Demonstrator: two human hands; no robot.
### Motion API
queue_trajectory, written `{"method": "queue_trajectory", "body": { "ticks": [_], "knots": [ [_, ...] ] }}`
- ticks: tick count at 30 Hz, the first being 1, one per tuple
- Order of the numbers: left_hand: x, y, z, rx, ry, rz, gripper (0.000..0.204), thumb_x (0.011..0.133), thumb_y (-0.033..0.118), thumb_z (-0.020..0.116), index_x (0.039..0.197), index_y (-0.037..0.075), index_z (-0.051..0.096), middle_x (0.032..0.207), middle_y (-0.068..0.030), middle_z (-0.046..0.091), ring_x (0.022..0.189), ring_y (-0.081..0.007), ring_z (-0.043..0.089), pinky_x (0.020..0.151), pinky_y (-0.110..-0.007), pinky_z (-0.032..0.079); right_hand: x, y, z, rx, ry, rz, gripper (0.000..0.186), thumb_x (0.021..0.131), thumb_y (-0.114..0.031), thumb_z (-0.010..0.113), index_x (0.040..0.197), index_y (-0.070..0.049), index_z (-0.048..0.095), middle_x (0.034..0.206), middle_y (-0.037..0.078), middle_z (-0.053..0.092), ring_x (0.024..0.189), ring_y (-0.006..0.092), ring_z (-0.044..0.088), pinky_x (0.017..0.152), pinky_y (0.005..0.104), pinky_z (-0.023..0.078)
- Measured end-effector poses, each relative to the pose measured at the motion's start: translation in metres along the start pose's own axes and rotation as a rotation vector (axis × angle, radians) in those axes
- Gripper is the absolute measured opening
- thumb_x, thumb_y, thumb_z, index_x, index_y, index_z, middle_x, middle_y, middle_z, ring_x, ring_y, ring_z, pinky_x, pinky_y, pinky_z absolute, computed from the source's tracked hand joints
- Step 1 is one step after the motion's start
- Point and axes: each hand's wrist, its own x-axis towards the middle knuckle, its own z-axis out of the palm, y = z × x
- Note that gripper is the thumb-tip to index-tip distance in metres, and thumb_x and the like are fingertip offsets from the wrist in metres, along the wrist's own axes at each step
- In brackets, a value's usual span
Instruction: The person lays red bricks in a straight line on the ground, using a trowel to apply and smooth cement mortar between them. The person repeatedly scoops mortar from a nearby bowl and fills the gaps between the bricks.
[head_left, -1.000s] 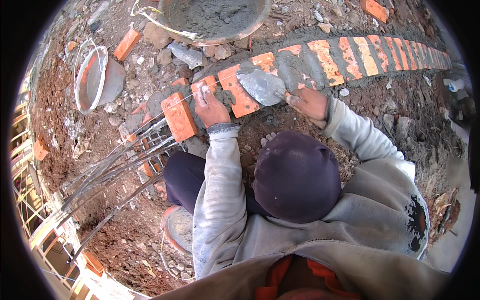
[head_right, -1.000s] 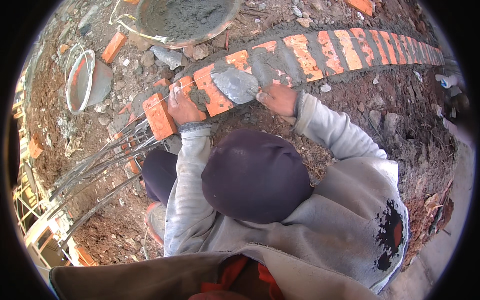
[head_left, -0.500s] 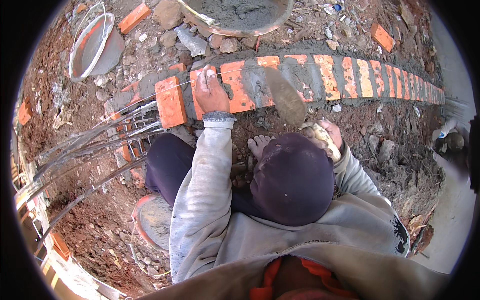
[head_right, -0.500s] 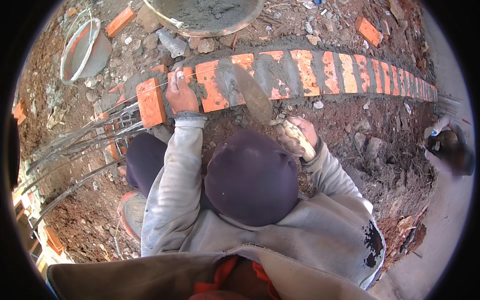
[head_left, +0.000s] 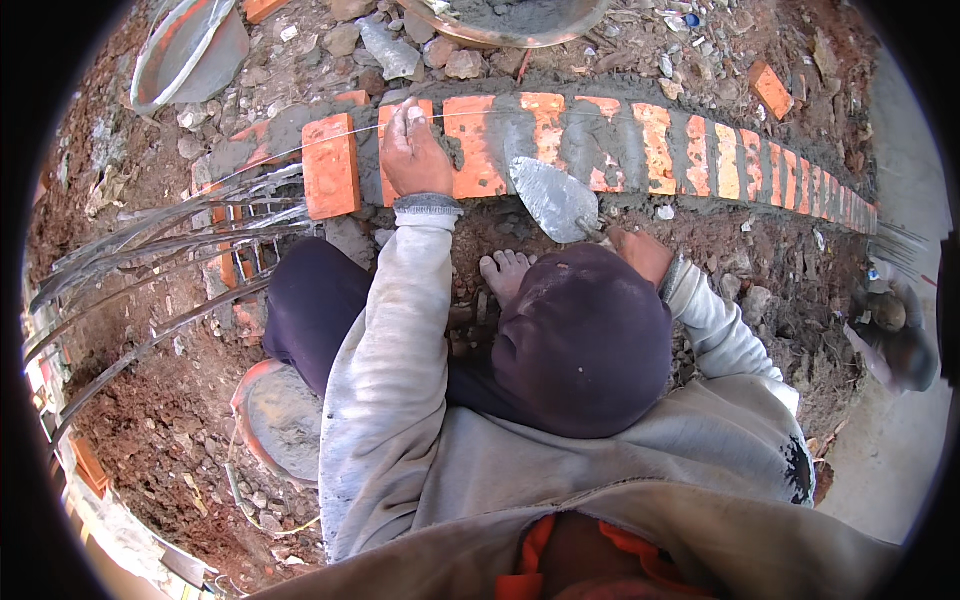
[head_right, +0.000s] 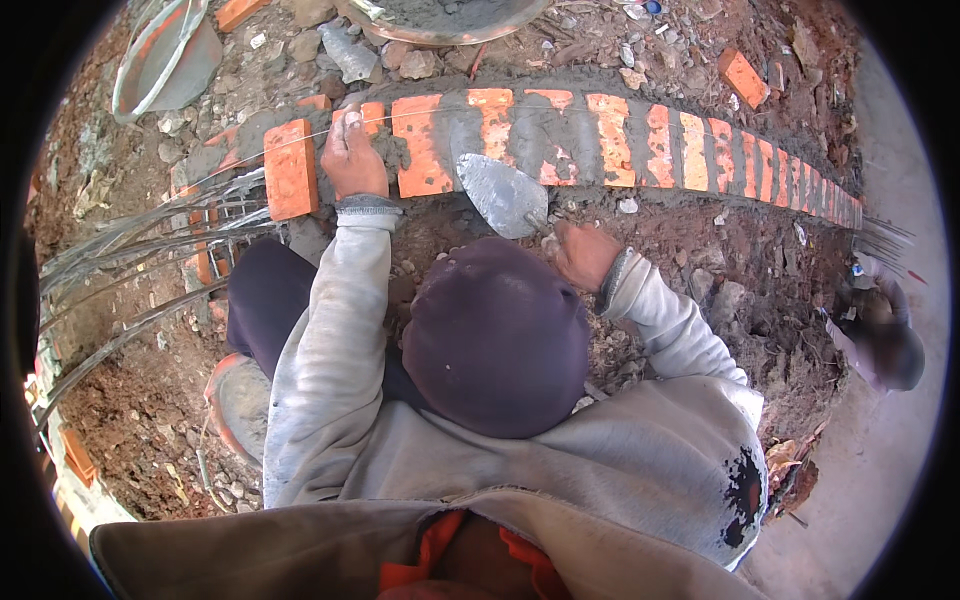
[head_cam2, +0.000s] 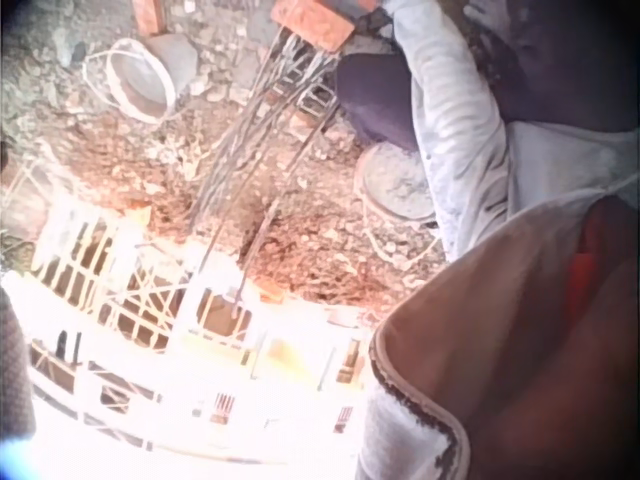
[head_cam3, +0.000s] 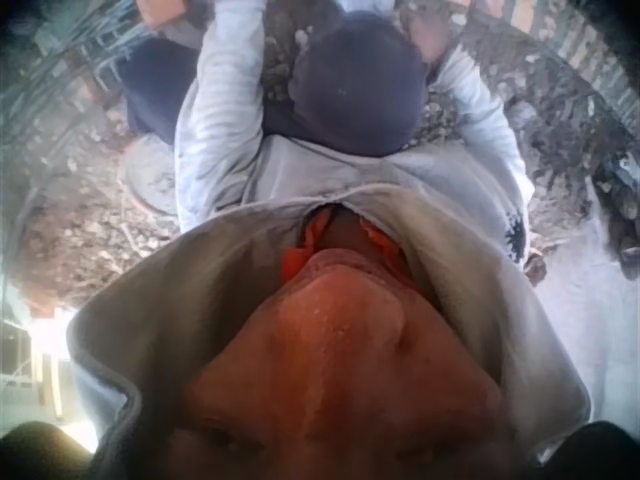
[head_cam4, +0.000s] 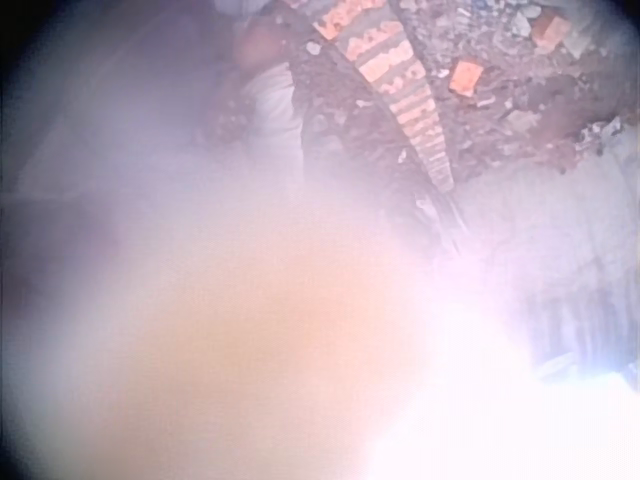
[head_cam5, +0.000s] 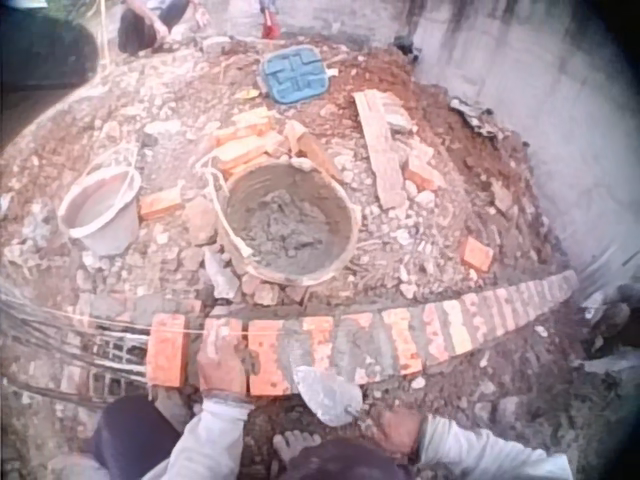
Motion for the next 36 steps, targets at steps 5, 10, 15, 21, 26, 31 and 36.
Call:
{"method": "queue_trajectory", "body": {
  "ticks": [5, 10, 15, 21, 26, 31, 36],
  "knots": [
    [0.002, 0.002, -0.005, -0.013, 0.008, -0.039, 0.03, 0.093, 0.017, 0.049, 0.11, -0.004, 0.061, 0.106, -0.0178, 0.065, 0.099, -0.0275, 0.062, 0.086, -0.035, 0.047, -0.013, 0.016, -0.025, -0.052, 0.122, -0.011, 0.033, 0.092, -0.03, 0.044, 0.103, 0.0, 0.05, 0.063, 0.025, 0.058, 0.067, 0.0449, 0.06, 0.068, 0.0527, 0.048],
    [0.001, -0.006, -0.003, 0.026, -0.014, 0.025, 0.031, 0.094, 0.018, 0.047, 0.111, -0.004, 0.061, 0.107, -0.018, 0.065, 0.101, -0.0298, 0.061, 0.087, -0.036, 0.046, -0.005, 0.006, -0.026, -0.209, 0.03, -0.06, 0.036, 0.093, -0.036, 0.045, 0.099, -0.001, 0.05, 0.062, 0.023, 0.058, 0.064, 0.0424, 0.06, 0.062, 0.0515, 0.047],
    [0.002, 0.003, -0.003, 0.002, -0.023, -0.016, 0.031, 0.093, 0.017, 0.048, 0.111, -0.005, 0.061, 0.11, -0.0186, 0.063, 0.101, -0.0303, 0.061, 0.088, -0.037, 0.046, 0.02, -0.015, -0.044, -0.001, 0.136, -0.036, 0.035, 0.092, -0.032, 0.046, 0.094, 0.003, 0.052, 0.063, 0.024, 0.058, 0.065, 0.0436, 0.06, 0.062, 0.0507, 0.048],
    [-0.007, -0.013, -0.007, 0.27, -0.136, 0.104, 0.032, 0.087, 0.016, 0.058, 0.111, -0.004, 0.061, 0.115, -0.0204, 0.06, 0.114, -0.033, 0.053, 0.099, -0.04, 0.038, 0.036, -0.014, -0.052, 0.236, 0.129, -0.045, 0.036, 0.09, -0.03, 0.049, 0.097, 0.004, 0.056, 0.063, 0.021, 0.059, 0.063, 0.0384, 0.062, 0.062, 0.0458, 0.051],
    [-0.012, -0.012, -0.033, 0.816, -0.477, 0.281, 0.078, 0.071, 0.035, 0.074, 0.137, 0.009, 0.042, 0.145, -0.017, 0.035, 0.137, -0.0363, 0.024, 0.111, -0.048, 0.02, 0.01, -0.015, -0.021, 1.227, 0.026, -0.329, 0.036, 0.091, -0.028, 0.052, 0.099, 0.006, 0.057, 0.078, 0.016, 0.059, 0.063, 0.0195, 0.061, 0.055, 0.0355, 0.049],
    [-0.009, -0.023, -0.035, 0.982, -0.686, 0.189, 0.102, 0.06, 0.049, 0.081, 0.144, 0.019, 0.033, 0.151, -0.0155, 0.023, 0.142, -0.0367, 0.009, 0.112, -0.057, 0.005, 0.038, -0.046, 0.002, 1.014, 0.12, -0.394, 0.029, 0.094, -0.023, 0.047, 0.089, 0.004, 0.056, 0.08, 0.014, 0.054, 0.073, 0.0198, 0.055, 0.065, 0.0339, 0.045],
    [-0.009, -0.026, -0.031, 0.935, -0.669, 0.23, 0.102, 0.059, 0.051, 0.081, 0.143, 0.02, 0.035, 0.152, -0.015, 0.021, 0.142, -0.0369, 0.008, 0.112, -0.058, 0.003, 0.047, -0.036, 0.019, 1.09, 0.02, -0.27, 0.034, 0.097, -0.025, 0.042, 0.081, 0.002, 0.055, 0.076, 0.011, 0.052, 0.068, 0.0191, 0.051, 0.065, 0.0329, 0.042]
  ]
}}
